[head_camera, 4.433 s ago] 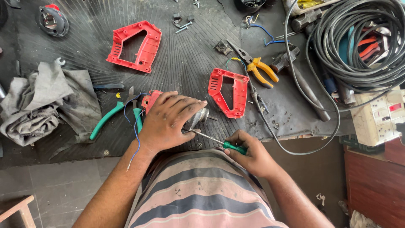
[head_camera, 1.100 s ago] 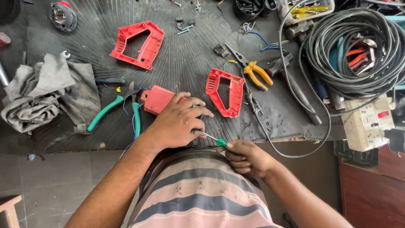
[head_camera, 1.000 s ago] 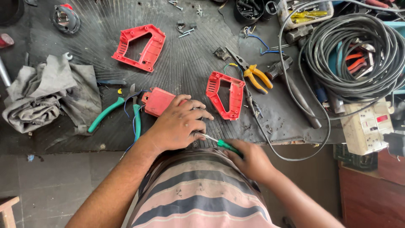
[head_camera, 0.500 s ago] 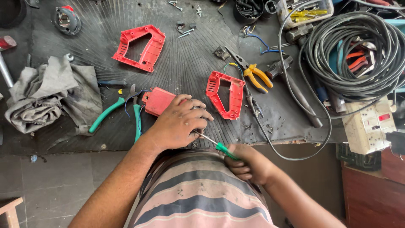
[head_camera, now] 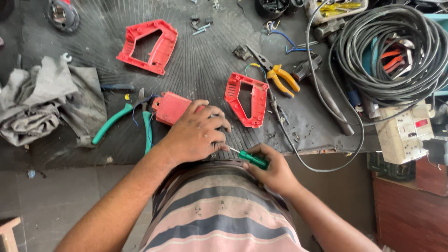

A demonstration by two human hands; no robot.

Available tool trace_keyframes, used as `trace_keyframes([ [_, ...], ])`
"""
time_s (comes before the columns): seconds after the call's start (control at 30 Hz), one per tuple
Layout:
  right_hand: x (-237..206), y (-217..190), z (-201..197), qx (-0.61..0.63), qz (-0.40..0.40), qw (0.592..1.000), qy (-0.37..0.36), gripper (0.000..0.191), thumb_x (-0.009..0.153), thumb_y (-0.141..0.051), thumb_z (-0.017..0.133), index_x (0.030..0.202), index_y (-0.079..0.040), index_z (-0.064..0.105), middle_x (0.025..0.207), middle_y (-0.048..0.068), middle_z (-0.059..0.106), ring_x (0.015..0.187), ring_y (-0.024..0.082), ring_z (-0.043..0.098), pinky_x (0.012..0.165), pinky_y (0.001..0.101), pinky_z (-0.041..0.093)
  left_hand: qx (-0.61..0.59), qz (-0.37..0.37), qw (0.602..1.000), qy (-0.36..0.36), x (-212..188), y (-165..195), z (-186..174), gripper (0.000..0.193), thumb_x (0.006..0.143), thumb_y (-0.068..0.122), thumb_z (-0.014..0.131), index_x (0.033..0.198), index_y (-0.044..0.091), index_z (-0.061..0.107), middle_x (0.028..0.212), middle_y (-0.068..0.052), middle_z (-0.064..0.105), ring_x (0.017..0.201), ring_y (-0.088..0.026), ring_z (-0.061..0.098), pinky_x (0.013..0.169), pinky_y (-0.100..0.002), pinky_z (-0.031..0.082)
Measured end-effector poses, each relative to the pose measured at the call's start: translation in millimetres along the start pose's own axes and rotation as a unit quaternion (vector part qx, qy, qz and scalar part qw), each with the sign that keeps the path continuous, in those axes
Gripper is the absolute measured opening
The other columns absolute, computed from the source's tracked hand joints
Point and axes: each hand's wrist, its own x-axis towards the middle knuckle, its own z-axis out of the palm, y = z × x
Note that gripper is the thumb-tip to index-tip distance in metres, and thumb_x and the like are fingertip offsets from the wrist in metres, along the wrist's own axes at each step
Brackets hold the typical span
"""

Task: The person repairs a red power drill on a workbench. They strip insulation from the drill's wires by hand, twist the wire ends together, then use a screwdriver to work on the drill's switch housing and motor body, repositioning the tool and its red plastic housing parts as they go.

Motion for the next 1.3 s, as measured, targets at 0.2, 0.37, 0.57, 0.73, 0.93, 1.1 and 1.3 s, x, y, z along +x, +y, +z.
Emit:
trace_keyframes([
  [0.2, 2.4, -4.8, -15.0, 0.463, 0.228, 0.837, -0.182, 0.029, 0.101, -0.023, 0.068, 0.107, 0.004, 0.059, 0.062, -0.002, 0.047, 0.043, 0.008, 0.046, 0.037, 0.0249, 0.038, -0.007, -0.023, 1.0, 0.001, -2.9, 0.5, 1.7, 0.025, 0.073, 0.039, 0.081, 0.071, 0.015, 0.073, 0.11, 0.004, 0.068, 0.116, -0.02, 0.056, 0.111, -0.053, 0.032],
  [0.37, -10.0, -21.3, 1.8, -0.257, -0.34, 0.904, 0.026, 0.03, 0.111, -0.034, 0.057, 0.106, -0.005, 0.059, 0.073, -0.005, 0.055, 0.062, 0.008, 0.053, 0.053, 0.0253, 0.041, -0.008, -0.024, 1.0, 0.001, -7.4, 0.6, -1.7, 0.025, 0.067, 0.034, 0.084, 0.08, 0.016, 0.073, 0.11, 0.005, 0.067, 0.118, -0.02, 0.055, 0.113, -0.052, 0.031],
  [0.57, -2.4, -2.7, 2.5, 0.004, -0.014, 0.999, -0.048, 0.034, 0.114, -0.027, 0.058, 0.106, 0.006, 0.057, 0.073, 0.018, 0.044, 0.064, 0.04, 0.037, 0.057, 0.0432, 0.035, 0.006, -0.022, 1.0, -0.004, -9.9, 3.1, -0.6, 0.028, 0.065, 0.03, 0.085, 0.086, 0.016, 0.073, 0.11, 0.005, 0.068, 0.118, -0.019, 0.055, 0.113, -0.051, 0.031],
  [0.73, -9.3, 4.7, 7.1, -0.275, -0.218, 0.933, 0.078, 0.024, 0.087, -0.008, 0.071, 0.11, -0.002, 0.067, 0.09, 0.014, 0.065, 0.078, 0.036, 0.067, 0.065, 0.0412, 0.053, 0.021, -0.015, 1.0, 0.0, -7.2, 1.5, 1.6, 0.03, 0.066, 0.035, 0.083, 0.085, 0.014, 0.072, 0.11, 0.005, 0.068, 0.119, -0.019, 0.056, 0.113, -0.05, 0.032],
  [0.93, -10.7, -9.5, 15.5, -0.36, -0.245, 0.892, 0.125, 0.025, 0.084, -0.007, 0.071, 0.109, -0.005, 0.067, 0.096, 0.014, 0.068, 0.08, 0.033, 0.069, 0.067, 0.0395, 0.054, 0.008, -0.01, 1.0, -0.011, -4.9, 0.5, 4.1, 0.027, 0.076, 0.041, 0.08, 0.078, 0.014, 0.075, 0.106, 0.007, 0.069, 0.119, -0.018, 0.055, 0.114, -0.051, 0.031],
  [1.1, -5.2, -12.5, 7.0, -0.16, -0.048, 0.984, 0.06, 0.022, 0.088, -0.012, 0.078, 0.104, -0.002, 0.068, 0.082, 0.012, 0.068, 0.078, 0.033, 0.066, 0.067, 0.0383, 0.053, -0.012, -0.034, 0.999, -0.029, -2.4, 3.1, 5.6, 0.024, 0.072, 0.038, 0.081, 0.075, 0.015, 0.077, 0.105, 0.008, 0.069, 0.119, -0.018, 0.054, 0.115, -0.053, 0.028],
  [1.3, -15.0, 1.1, 5.0, -0.303, -0.282, 0.903, 0.114, 0.015, 0.1, -0.018, 0.067, 0.106, -0.005, 0.065, 0.09, 0.013, 0.067, 0.081, 0.025, 0.065, 0.07, 0.0374, 0.053, -0.004, -0.041, 0.999, -0.02, 0.7, 6.1, 5.1, 0.023, 0.069, 0.032, 0.083, 0.082, 0.015, 0.074, 0.107, 0.008, 0.069, 0.119, -0.018, 0.055, 0.116, -0.052, 0.029],
])
